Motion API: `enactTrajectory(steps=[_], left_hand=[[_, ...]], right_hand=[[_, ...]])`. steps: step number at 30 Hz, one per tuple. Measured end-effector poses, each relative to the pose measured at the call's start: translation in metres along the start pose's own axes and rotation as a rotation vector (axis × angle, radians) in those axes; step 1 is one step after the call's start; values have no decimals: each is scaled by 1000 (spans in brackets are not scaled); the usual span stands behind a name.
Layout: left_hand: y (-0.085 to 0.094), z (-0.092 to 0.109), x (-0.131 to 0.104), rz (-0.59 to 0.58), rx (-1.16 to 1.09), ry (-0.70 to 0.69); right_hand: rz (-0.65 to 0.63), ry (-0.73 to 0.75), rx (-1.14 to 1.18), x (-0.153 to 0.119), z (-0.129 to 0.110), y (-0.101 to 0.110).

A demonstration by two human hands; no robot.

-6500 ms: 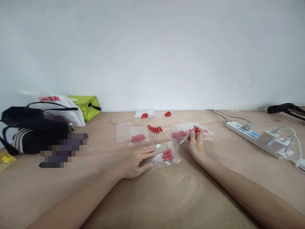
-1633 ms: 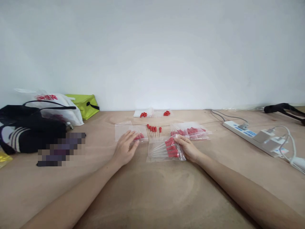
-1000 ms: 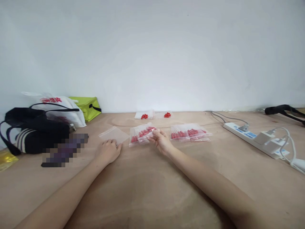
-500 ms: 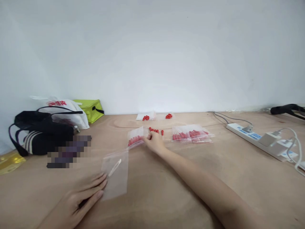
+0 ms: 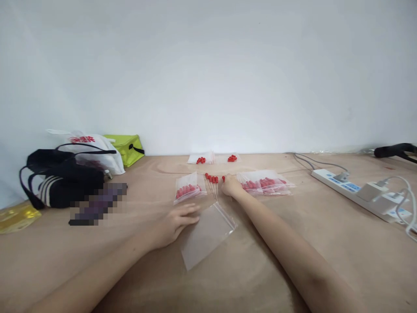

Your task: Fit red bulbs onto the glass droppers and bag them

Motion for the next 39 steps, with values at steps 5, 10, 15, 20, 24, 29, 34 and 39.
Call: enactTrajectory(steps=[5,10,15,20,24,29,34,39], left_hand=[[-9,7,3,26,-39,164],[-21,19,3,-73,-4,131],[-20,13,22,-100,-13,60],[-23,11,23,-94,-14,35],[-19,10,22,18,-43,55],[-15,8,24,116,-100,65],[-17,5,25,92,-104,94],[-16,9,26,56,-103,90]], right_hand=[[202,170,152,-24,10,30],[212,175,722,-66,50,41],[237,25,840,-80,65,44],[215,29,881,-80,58,42],[140,62,957,-83,52,36],[-87,107,1024,-86,43,30],[-416,172,953,-90,34,23],[-553,203,929,-97,26,18]])
Point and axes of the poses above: each hand's wrist, its own x-axis towards the middle knuckle, its own y-axis out of the back of the hand, z = x × y, the point moved 6 cm from there along x, towards the middle knuckle, and after that the axes turned 1 degree about -y, right-handed, at the moved point
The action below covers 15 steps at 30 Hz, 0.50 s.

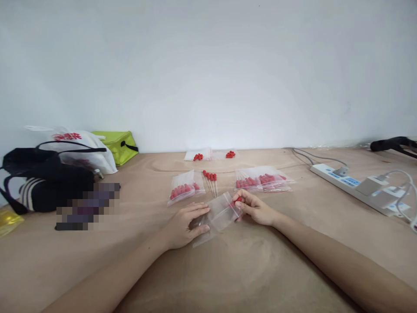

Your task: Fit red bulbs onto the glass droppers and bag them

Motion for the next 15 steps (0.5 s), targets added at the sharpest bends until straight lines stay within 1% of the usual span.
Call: enactTrajectory(steps=[2,4,7,9,11,13,15], left_hand=[[2,2,0,17,-6,-21],[4,2,-1,54,-3,-41],[7,0,-3,99,4,-55],[7,-3,-5,96,4,-57],[6,-5,-6,68,7,-54],[5,-7,-6,33,14,-48],[3,-8,-6,4,22,-32]], right_hand=[[32,31,-4,0,-2,-1],[106,65,-23,-1,-4,2],[164,58,-46,1,-1,6],[161,39,-52,3,3,7],[161,35,-102,4,5,9],[140,57,-238,3,3,8],[72,111,-424,1,-3,4]])
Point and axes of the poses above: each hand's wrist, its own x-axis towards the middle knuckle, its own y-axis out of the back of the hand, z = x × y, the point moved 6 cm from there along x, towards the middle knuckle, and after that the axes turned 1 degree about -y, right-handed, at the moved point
